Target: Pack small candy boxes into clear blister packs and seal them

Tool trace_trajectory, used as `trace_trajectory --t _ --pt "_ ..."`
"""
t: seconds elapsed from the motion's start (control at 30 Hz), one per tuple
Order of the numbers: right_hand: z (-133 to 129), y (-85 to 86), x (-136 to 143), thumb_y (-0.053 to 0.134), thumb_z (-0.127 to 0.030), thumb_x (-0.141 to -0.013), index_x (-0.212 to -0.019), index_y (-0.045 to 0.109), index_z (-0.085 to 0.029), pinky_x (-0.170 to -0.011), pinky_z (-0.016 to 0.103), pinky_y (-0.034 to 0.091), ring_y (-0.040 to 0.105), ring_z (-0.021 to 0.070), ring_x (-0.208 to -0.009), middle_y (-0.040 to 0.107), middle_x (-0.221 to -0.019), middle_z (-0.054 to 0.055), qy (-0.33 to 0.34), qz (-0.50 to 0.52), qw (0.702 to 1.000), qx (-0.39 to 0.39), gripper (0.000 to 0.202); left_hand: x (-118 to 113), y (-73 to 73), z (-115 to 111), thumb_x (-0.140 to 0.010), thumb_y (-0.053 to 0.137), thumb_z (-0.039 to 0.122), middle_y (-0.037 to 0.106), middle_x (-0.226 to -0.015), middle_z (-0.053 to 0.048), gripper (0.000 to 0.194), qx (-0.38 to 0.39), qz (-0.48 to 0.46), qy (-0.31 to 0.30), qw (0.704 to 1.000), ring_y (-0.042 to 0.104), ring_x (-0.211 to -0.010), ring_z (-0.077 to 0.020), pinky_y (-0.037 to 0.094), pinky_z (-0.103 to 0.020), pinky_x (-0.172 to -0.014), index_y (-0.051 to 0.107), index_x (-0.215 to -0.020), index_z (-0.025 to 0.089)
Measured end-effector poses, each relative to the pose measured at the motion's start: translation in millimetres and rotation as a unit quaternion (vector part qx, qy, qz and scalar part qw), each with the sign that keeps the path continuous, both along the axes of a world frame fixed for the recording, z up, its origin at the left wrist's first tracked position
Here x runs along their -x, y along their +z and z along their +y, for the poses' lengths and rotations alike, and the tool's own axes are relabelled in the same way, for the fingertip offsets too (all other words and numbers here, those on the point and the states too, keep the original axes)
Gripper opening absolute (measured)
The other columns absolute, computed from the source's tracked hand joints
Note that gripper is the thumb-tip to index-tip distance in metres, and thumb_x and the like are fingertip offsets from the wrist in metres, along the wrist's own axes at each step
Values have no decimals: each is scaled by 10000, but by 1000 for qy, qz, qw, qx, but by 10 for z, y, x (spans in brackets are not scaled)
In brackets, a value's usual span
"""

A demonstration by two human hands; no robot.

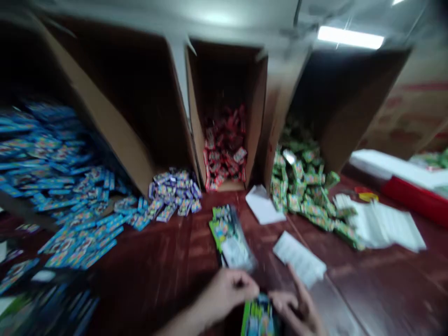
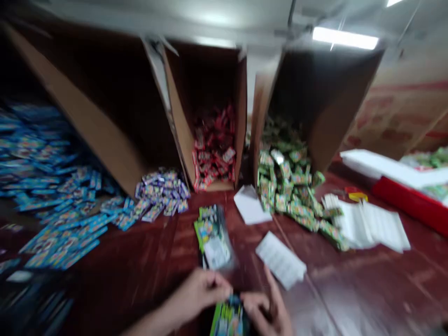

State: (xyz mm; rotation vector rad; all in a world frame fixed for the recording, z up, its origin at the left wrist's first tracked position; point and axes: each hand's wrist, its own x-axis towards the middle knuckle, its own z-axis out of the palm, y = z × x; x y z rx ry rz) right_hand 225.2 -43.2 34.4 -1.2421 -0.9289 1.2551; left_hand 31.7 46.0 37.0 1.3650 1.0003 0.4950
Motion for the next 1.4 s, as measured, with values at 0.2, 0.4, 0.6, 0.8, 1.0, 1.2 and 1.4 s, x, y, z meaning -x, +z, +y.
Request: trace_trajectory --t 0.2,0.4,0.6,0.8,1.0,1.2,1.4 --pt "-359 -241 -126 744 -340 -873 -1594 205 -342 -1017 408 531 684 201 -1097 742 -1118 36 -64 15 998 9 900 -198 -25 -88 -772 802 418 796 -957 -71 293 51 -52 -7 997 723 -893 -194 544 -344 -913 792 -913 161" --pt "-364 -9 -456 694 -337 -915 -1249 635 -298 -1120 453 442 569 218 -1279 620 -1329 61 -39 -122 990 -54 341 -170 13 -243 -780 807 297 782 -1070 -78 241 -28 -65 -36 997 735 -935 -176 582 -359 -925 770 -971 155" --pt "-105 349 -575 684 -368 -911 -954 688 -202 -1014 411 495 614 217 -1139 641 -1197 85 226 -250 938 -77 172 -208 77 -325 -807 772 273 787 -1032 -85 197 -76 -33 -38 996 736 -883 -169 601 -336 -867 763 -952 141" --pt "-45 292 -448 674 -311 -913 -1086 631 -206 -895 398 515 587 217 -999 610 -1083 80 195 -414 879 -131 206 -169 90 -401 -819 758 273 790 -1008 -83 208 -80 -43 -40 995 741 -848 -170 605 -312 -824 764 -977 138" --pt "-260 196 -359 645 -343 -952 -1035 691 -246 -940 437 512 625 253 -1063 651 -1081 84 163 -438 861 -202 136 -22 53 -572 -864 730 292 788 -1034 -83 206 -124 -44 -9 991 746 -912 -192 597 -323 -854 761 -1010 150" --pt "425 -193 359 588 -449 -970 -1121 689 -243 -885 358 516 681 224 -978 730 -1086 104 262 -318 898 -154 274 550 158 -776 -929 660 267 707 -1271 -120 232 -289 54 147 944 664 -1178 -220 508 -381 -1051 715 -1135 176" --pt "716 88 1678 671 -399 -916 -1129 713 -189 -1000 474 504 660 265 -1071 713 -1153 120 320 -274 873 -245 301 1450 869 -1063 -982 588 331 573 -1402 -144 342 -370 174 360 839 544 -1303 -260 432 -486 -1123 613 -1288 181"
